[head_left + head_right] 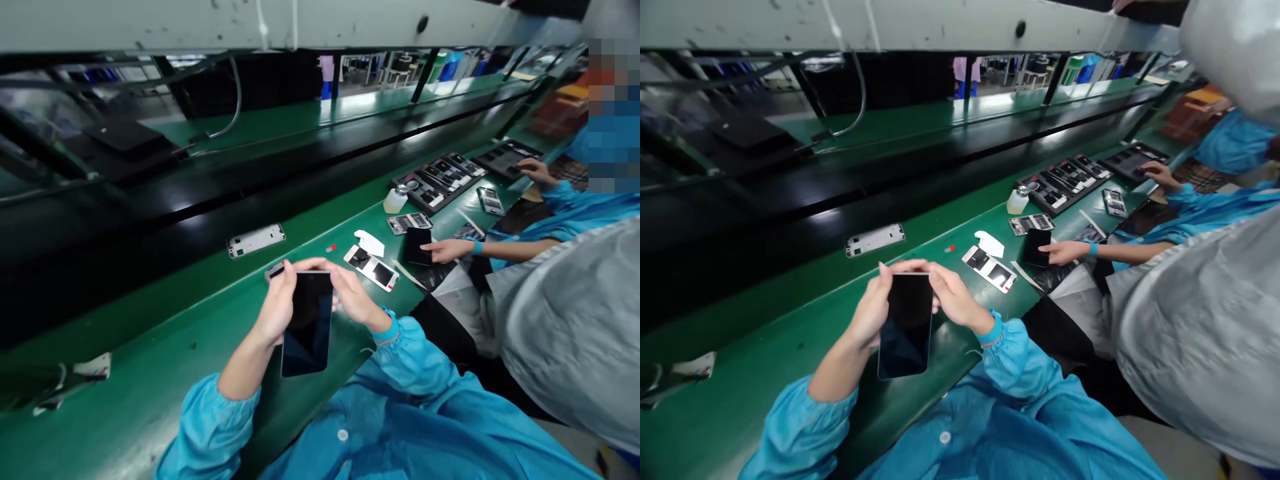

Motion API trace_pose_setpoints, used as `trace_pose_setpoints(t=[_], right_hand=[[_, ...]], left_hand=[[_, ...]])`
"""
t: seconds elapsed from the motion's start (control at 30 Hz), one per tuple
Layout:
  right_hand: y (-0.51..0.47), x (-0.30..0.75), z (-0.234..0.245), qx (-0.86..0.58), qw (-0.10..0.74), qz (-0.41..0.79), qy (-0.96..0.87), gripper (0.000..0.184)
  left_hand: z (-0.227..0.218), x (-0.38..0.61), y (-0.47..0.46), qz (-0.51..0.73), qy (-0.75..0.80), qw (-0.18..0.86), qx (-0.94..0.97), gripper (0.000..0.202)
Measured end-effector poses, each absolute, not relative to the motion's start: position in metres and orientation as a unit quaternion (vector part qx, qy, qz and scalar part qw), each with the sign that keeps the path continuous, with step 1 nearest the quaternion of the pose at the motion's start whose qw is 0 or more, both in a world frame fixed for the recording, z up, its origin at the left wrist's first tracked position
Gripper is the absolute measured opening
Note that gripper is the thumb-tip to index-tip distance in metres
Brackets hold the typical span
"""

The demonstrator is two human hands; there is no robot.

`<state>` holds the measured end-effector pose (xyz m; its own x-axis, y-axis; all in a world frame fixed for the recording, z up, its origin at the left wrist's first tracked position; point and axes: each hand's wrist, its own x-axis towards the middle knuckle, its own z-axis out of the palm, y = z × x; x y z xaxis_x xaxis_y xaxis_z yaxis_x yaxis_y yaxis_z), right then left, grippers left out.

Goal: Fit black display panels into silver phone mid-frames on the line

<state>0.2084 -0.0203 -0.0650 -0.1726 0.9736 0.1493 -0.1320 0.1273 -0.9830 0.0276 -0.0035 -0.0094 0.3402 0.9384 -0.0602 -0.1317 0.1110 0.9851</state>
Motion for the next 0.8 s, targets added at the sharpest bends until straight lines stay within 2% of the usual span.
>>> trace_pose_setpoints(t=[0.17,0.27,0.33,0.43,0.5,0.57,0.7,0.8], right_hand=[[-0.019,0.209,-0.086,-0.354,0.491,0.603,-0.52,0.084],[-0.012,0.219,-0.094,-0.357,0.508,0.598,-0.507,0.087],[-0.01,0.239,-0.1,-0.391,0.544,0.538,-0.512,0.088],[-0.017,0.287,-0.114,-0.53,0.558,0.352,-0.533,0.071],[-0.027,0.32,-0.126,-0.637,0.504,0.224,-0.538,0.06],[-0.036,0.345,-0.138,-0.712,0.425,0.146,-0.541,0.052],[-0.041,0.358,-0.149,-0.779,0.26,0.109,-0.56,0.048],[-0.034,0.353,-0.147,-0.796,0.188,0.107,-0.566,0.052]], left_hand=[[-0.028,0.042,-0.004,0.355,0.408,0.622,0.566,0.079],[-0.035,0.045,0.012,0.343,0.41,0.633,0.559,0.08],[-0.035,0.05,0.038,0.36,0.392,0.664,0.525,0.08],[-0.03,0.069,0.103,0.43,0.391,0.686,0.437,0.074],[-0.027,0.088,0.157,0.465,0.452,0.676,0.35,0.068],[-0.028,0.108,0.209,0.48,0.484,0.658,0.319,0.067],[-0.041,0.141,0.281,0.491,0.535,0.623,0.29,0.049],[-0.055,0.15,0.308,0.497,0.561,0.589,0.303,0.043]])
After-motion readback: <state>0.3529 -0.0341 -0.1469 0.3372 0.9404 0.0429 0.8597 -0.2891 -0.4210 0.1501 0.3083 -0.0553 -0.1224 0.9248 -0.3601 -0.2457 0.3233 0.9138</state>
